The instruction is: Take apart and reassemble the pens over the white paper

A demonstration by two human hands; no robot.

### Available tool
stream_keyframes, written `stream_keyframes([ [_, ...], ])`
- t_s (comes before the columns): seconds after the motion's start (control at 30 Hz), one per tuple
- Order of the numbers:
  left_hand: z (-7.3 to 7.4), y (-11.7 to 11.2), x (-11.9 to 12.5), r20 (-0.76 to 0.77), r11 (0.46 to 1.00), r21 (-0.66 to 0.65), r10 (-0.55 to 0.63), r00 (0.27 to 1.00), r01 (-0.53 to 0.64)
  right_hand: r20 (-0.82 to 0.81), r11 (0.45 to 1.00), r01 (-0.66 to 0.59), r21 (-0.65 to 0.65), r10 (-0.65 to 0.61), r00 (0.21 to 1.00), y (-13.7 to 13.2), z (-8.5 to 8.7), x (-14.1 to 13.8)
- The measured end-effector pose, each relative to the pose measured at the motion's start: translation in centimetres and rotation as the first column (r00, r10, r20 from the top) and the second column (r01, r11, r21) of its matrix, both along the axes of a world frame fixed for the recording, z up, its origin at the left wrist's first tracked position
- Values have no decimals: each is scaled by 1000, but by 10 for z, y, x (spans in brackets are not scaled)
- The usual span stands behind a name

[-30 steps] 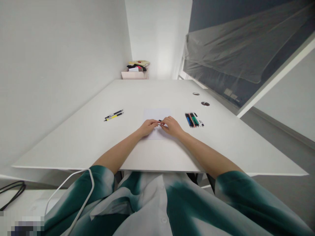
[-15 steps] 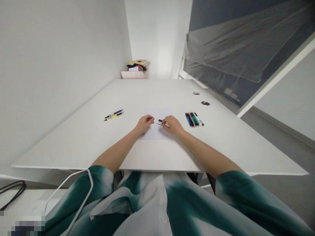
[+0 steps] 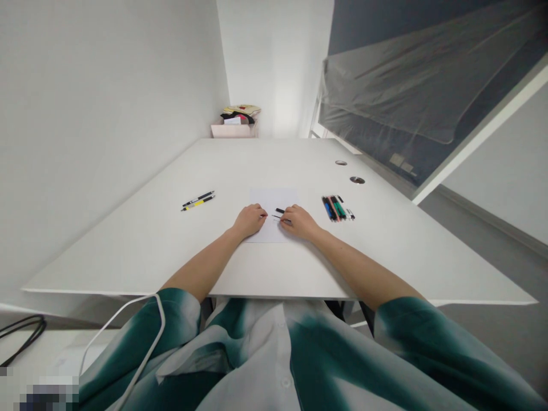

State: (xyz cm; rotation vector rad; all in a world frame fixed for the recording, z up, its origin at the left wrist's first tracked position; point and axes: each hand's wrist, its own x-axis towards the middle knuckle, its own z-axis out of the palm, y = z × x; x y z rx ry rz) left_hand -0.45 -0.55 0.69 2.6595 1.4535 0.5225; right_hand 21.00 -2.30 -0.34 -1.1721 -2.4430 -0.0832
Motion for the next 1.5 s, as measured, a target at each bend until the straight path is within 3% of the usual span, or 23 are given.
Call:
stream_keyframes([
  [0.23,-9,6,-2,35,999,-30,-16,999,17,23,1000,7,-21,-7,1000,0,-2,-1],
  [0.73,-9,5,-2,104,998,-57,-4,995,10,-57,998,46,-47,-48,997,3,-1,3],
  [0.97,-7,21,-26,170,992,-37,128,977,-124,-303,962,273,-16,-265,915,23,-9,38],
  [1.2,-14,34,-52,6,948,-53,313,950,-313,-187,937,332,-104,-347,919,42,-27,60],
  [1.5,-15,35,-52,-37,938,-79,334,942,-336,-151,923,356,-145,-376,914,44,-30,59],
])
